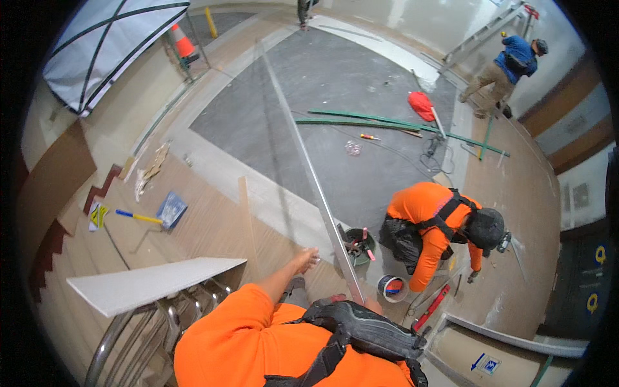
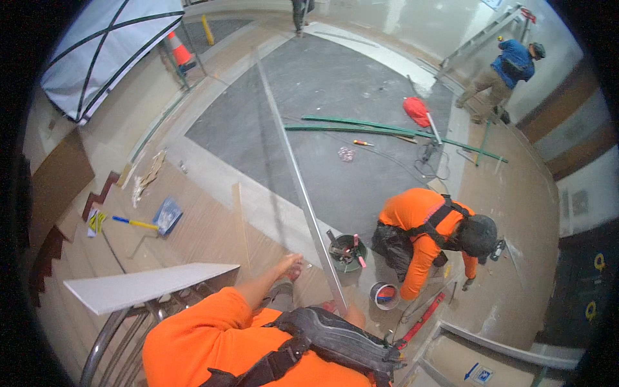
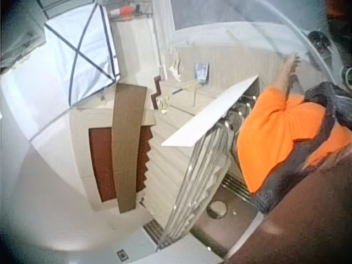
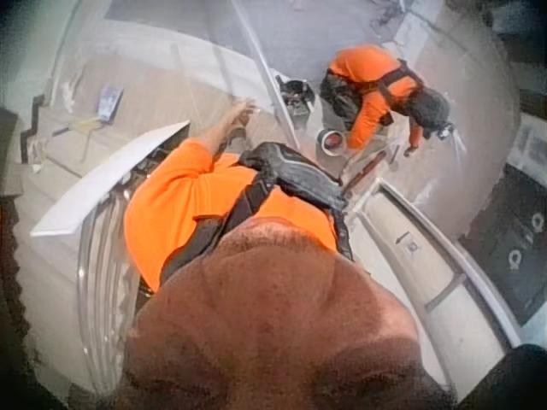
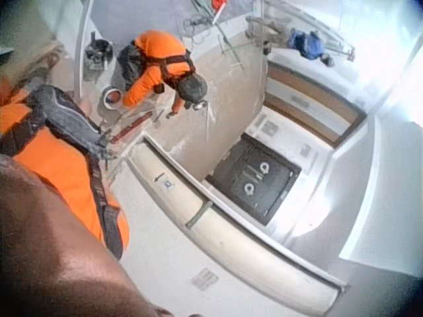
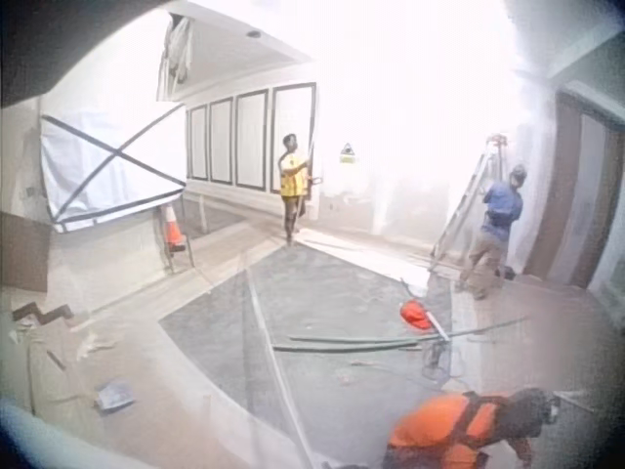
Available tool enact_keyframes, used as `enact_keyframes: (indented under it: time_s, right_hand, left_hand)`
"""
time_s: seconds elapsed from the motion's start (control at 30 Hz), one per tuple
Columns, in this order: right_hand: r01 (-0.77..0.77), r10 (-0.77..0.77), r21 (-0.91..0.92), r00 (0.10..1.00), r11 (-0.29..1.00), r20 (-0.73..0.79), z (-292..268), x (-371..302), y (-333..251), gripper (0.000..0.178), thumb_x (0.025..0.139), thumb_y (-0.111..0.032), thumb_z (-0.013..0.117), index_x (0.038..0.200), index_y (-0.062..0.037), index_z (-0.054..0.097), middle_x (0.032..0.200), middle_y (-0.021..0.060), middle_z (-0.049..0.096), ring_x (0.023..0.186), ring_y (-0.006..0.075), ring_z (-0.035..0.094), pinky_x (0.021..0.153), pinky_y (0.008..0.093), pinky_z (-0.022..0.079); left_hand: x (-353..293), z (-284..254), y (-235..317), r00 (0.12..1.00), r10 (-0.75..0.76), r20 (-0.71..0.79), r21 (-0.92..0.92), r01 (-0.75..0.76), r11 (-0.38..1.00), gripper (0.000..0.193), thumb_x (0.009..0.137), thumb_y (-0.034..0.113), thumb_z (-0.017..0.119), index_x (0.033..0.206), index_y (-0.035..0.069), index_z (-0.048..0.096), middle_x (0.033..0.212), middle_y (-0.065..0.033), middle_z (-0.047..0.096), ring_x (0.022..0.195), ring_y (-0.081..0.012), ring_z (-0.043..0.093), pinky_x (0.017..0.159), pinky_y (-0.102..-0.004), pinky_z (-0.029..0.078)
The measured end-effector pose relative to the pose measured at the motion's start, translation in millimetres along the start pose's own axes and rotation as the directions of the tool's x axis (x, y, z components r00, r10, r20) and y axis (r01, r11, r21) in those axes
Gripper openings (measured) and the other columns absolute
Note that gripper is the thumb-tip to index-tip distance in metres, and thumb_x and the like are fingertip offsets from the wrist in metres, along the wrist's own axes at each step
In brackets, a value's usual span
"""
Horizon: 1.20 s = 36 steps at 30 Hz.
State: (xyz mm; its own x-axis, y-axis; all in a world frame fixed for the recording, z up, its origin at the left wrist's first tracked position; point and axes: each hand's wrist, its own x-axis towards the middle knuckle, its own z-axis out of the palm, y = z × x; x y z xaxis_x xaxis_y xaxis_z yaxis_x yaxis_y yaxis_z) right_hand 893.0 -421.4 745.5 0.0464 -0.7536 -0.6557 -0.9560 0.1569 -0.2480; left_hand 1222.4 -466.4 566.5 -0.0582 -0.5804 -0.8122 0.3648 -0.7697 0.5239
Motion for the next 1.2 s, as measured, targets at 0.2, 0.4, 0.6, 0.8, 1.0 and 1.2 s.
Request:
enact_keyframes:
  time_s: [0.2,0.4,0.6,0.8,1.0,1.2]
  right_hand:
    - [-0.147,0.146,0.005,0.986,0.989,0.083,-1.5,-27.9,10.3,0.036,0.079,-0.034,0.07,0.103,-0.0069,0.065,0.101,0.0205,0.07,0.103,0.0425,0.064,0.088,0.0527,0.048]
    - [-0.258,0.257,0.034,0.966,0.966,0.036,32.0,-51.5,3.7,0.036,0.08,-0.031,0.07,0.105,-0.0072,0.065,0.104,0.0201,0.069,0.106,0.0422,0.062,0.091,0.0526,0.046]
    - [-0.3,0.304,0.076,0.951,0.951,-0.052,60.7,-56.6,-11.5,0.036,0.08,-0.029,0.07,0.108,-0.0075,0.065,0.107,0.0197,0.067,0.108,0.0419,0.06,0.094,0.0526,0.044]
    - [-0.554,0.549,0.049,0.804,0.831,-0.227,96.4,-155.6,52.2,0.036,0.08,-0.026,0.07,0.111,-0.0077,0.065,0.111,0.0193,0.066,0.111,0.0416,0.058,0.097,0.0525,0.042]
    - [-0.842,0.774,-0.164,0.537,0.513,-0.336,182.6,-288.6,155.5,0.037,0.08,-0.024,0.07,0.113,-0.008,0.065,0.114,0.0189,0.065,0.114,0.0413,0.056,0.1,0.0524,0.04]
    - [-0.406,0.618,0.476,0.621,0.78,-0.483,150.6,-230.1,126.1,0.058,0.073,-0.017,0.076,0.128,-0.0064,0.059,0.126,0.024,0.059,0.125,0.0429,0.048,0.109,0.0511,0.032]
  left_hand:
    - [58.5,-0.4,167.8,0.981,0.142,-0.133,-0.244,-0.171,0.954,0.074,0.088,0.06,0.062,0.137,0.007,0.05,0.131,-0.0146,0.057,0.115,-0.0315,0.058,0.092,-0.0482,0.051]
    - [117.2,-43.2,282.4,0.97,0.192,-0.149,-0.445,-0.239,0.863,0.076,0.091,0.058,0.059,0.138,0.0,0.045,0.142,-0.0199,0.049,0.124,-0.0367,0.052,0.102,-0.0555,0.042]
    - [108.7,-51.5,255.4,0.992,0.12,-0.044,-0.453,-0.127,0.883,0.032,0.088,0.031,0.074,0.101,0.006,0.059,0.096,-0.0092,0.058,0.092,-0.0265,0.059,0.081,-0.0488,0.053]
    - [10.0,-4.3,204.2,0.89,0.369,0.269,-0.769,-0.032,0.638,0.038,0.093,0.051,0.056,0.089,0.014,0.059,0.08,-0.0062,0.064,0.075,-0.0244,0.063,0.07,-0.0439,0.053]
    - [-40.1,-22.4,307.4,0.911,0.406,0.079,-0.65,-0.262,0.714,0.069,0.09,0.077,0.038,0.095,0.009,0.045,0.069,0.0004,0.04,0.055,-0.0142,0.04,0.052,-0.0315,0.039]
    - [-139.5,81.7,285.6,0.75,0.632,-0.194,-0.461,-0.638,0.617,0.059,0.096,0.068,0.04,0.099,0.009,0.044,0.072,0.0006,0.04,0.054,-0.0106,0.039,0.047,-0.0259,0.037]
